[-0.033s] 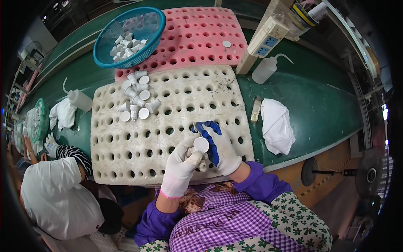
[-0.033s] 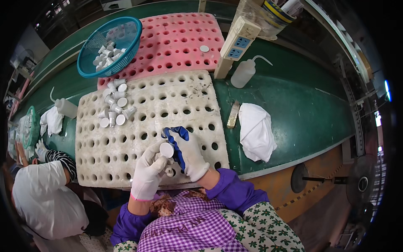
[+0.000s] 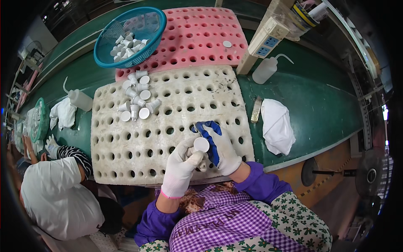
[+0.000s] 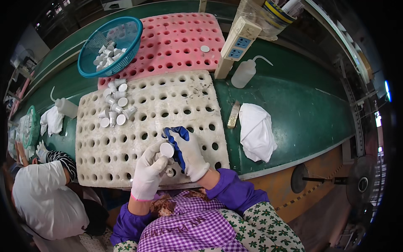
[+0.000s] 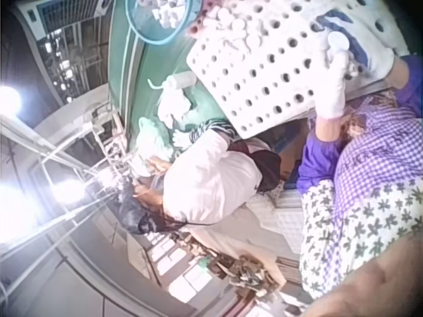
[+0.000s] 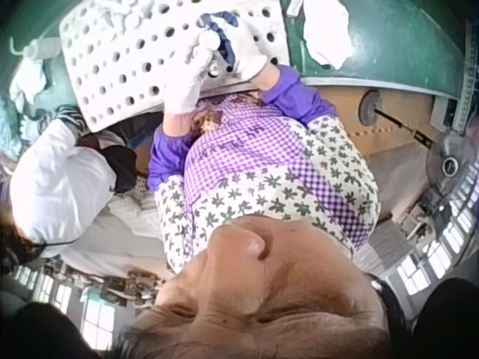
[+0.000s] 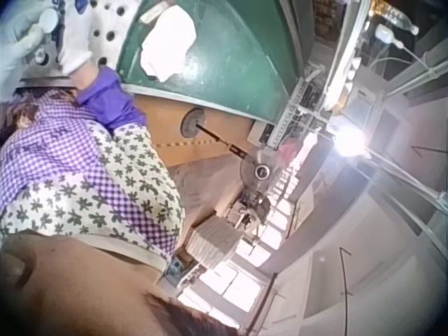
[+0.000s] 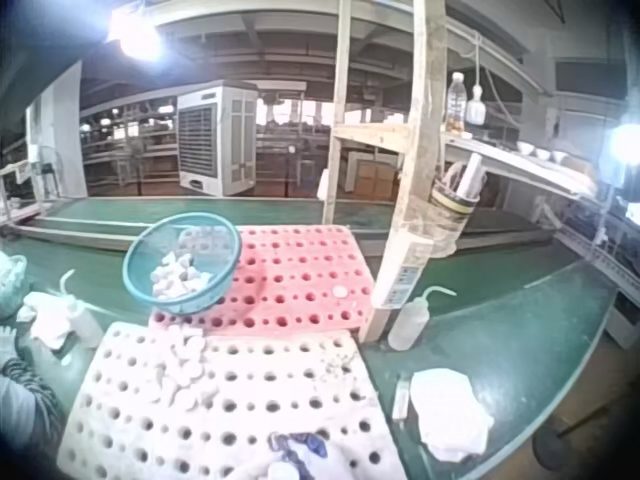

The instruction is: The person assembles small white lighting components by hand at a factory workstation.

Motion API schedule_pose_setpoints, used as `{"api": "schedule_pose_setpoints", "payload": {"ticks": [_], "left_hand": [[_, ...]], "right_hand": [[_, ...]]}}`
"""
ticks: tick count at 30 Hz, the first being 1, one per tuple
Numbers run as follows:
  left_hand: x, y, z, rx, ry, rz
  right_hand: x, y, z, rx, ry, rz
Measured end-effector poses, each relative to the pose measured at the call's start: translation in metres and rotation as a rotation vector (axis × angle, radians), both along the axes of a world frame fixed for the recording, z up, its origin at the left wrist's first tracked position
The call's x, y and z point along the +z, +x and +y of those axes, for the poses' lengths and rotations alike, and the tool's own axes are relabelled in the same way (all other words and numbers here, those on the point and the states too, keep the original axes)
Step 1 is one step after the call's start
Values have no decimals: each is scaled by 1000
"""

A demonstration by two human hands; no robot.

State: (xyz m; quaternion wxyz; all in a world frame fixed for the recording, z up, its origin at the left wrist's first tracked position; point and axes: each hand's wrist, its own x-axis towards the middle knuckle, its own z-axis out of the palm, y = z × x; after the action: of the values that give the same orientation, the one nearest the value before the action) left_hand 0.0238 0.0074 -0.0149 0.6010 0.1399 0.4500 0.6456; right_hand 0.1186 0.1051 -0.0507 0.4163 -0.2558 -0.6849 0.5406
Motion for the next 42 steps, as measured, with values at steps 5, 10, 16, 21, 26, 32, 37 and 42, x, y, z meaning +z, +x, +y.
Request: {"api": "schedule_pose_setpoints", "payload": {"ticks": [5, 10, 16, 21, 26, 32, 37, 42], "left_hand": [[1, 5, 4, 37, -58, 295], [2, 10, 6, 106, -42, 396], [-4, 6, 6, 141, -33, 229], [-2, -4, 5, 75, -80, 30], [0, 5, 4, 94, 60, -118], [-8, 6, 3, 100, 141, -157], [-6, 7, 2, 96, 156, -167], [0, 7, 1, 94, 118, -188]], "right_hand": [[15, -6, -2, -11, -861, 129], [8, -9, -4, -44, -850, 147], [11, -8, -11, -77, -723, 124], [15, -8, -14, -121, -746, 129], [11, -6, -6, -85, -880, 242], [-1, 2, -7, 7, -663, 206], [4, 0, -3, 2, -831, 236], [12, -1, -4, -29, -905, 239]]}}
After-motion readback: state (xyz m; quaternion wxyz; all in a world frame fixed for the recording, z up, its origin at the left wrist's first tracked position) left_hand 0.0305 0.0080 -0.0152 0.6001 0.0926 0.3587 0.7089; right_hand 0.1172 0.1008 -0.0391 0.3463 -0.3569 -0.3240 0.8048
